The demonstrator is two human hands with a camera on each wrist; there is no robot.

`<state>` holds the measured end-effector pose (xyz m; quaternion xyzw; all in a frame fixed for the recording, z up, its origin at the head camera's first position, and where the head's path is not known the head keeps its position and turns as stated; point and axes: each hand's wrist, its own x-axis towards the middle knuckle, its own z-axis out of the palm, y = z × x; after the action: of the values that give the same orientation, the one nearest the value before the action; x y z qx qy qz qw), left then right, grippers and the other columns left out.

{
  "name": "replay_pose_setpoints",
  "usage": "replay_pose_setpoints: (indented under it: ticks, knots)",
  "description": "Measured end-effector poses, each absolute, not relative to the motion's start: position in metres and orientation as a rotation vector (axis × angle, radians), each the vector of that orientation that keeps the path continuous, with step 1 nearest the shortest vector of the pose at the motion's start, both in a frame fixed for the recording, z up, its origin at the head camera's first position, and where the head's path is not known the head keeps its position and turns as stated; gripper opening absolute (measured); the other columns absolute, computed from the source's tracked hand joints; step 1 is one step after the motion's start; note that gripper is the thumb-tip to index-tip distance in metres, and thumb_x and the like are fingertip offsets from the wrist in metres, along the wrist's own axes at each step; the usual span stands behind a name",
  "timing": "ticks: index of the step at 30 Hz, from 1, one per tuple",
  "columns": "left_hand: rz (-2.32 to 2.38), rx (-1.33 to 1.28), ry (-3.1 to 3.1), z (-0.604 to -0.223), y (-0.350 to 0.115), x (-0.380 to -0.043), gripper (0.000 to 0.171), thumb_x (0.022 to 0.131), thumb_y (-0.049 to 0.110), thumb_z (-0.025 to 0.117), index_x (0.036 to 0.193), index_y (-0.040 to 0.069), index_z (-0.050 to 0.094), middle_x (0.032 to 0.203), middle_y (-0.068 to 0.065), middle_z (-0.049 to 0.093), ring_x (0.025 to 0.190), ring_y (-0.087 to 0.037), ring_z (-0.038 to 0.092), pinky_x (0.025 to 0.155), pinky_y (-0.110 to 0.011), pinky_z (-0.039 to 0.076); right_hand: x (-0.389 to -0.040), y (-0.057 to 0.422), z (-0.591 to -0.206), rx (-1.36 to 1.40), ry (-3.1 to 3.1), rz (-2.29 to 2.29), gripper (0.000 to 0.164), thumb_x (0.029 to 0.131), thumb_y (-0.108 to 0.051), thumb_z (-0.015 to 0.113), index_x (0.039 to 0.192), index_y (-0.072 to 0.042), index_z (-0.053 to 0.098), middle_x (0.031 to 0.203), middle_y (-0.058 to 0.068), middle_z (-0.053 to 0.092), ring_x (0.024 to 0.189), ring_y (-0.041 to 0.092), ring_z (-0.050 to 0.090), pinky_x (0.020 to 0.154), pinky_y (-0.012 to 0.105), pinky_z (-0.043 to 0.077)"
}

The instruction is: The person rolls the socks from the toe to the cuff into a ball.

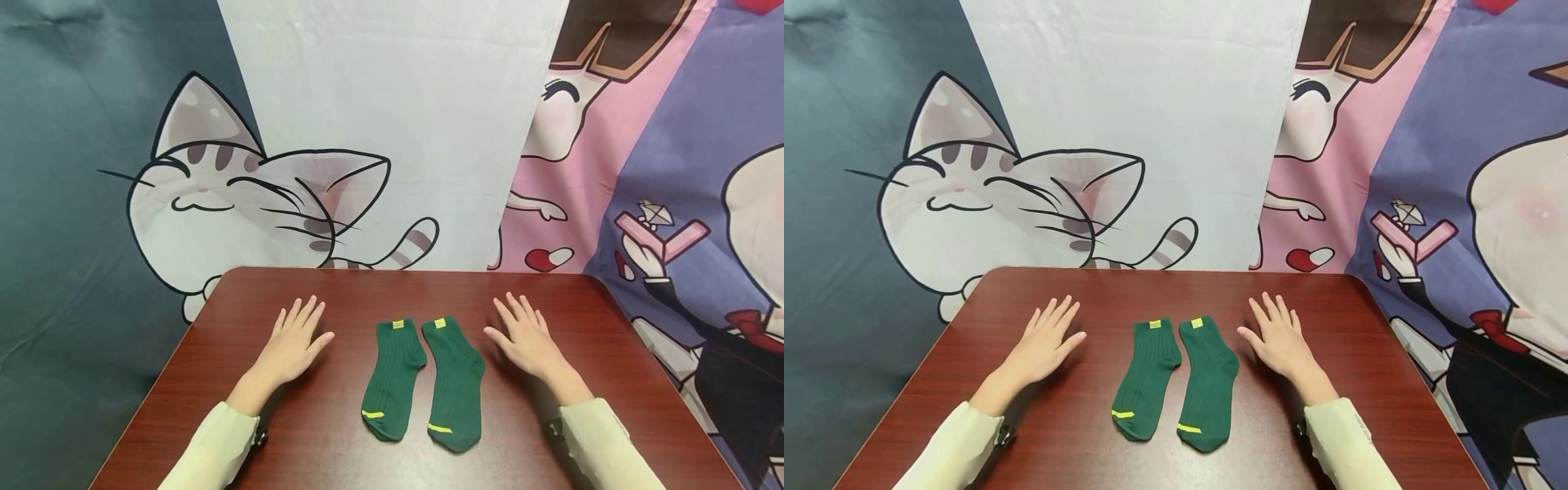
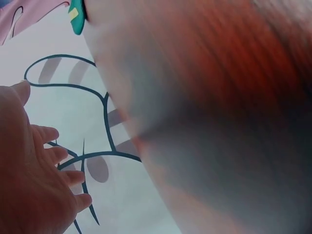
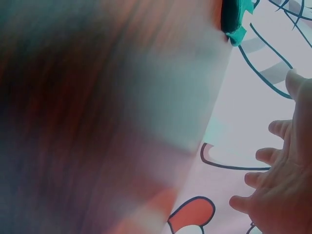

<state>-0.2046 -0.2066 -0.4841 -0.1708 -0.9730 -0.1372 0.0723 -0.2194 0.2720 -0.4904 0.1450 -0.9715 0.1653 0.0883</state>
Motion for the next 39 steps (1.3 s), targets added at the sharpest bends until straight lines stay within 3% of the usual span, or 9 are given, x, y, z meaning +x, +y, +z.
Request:
replay_pose_setpoints:
  ticks: [39]
  knots:
    - [-0.412,-0.602,-2.908,-0.486,-0.171,-0.188,0.071,0.093,0.063,0.027,0.148,0.017,0.026,0.155,-0.002,0.019,0.143,-0.027,0.012,0.111,-0.055,0.008,-0.217,0.231,-0.494,0.51,-2.884,0.563,0.072,0.089,-0.059,0.045,0.147,-0.02,0.029,0.152,0.013,0.024,0.14,0.038,0.015,0.105,0.063,0.013]
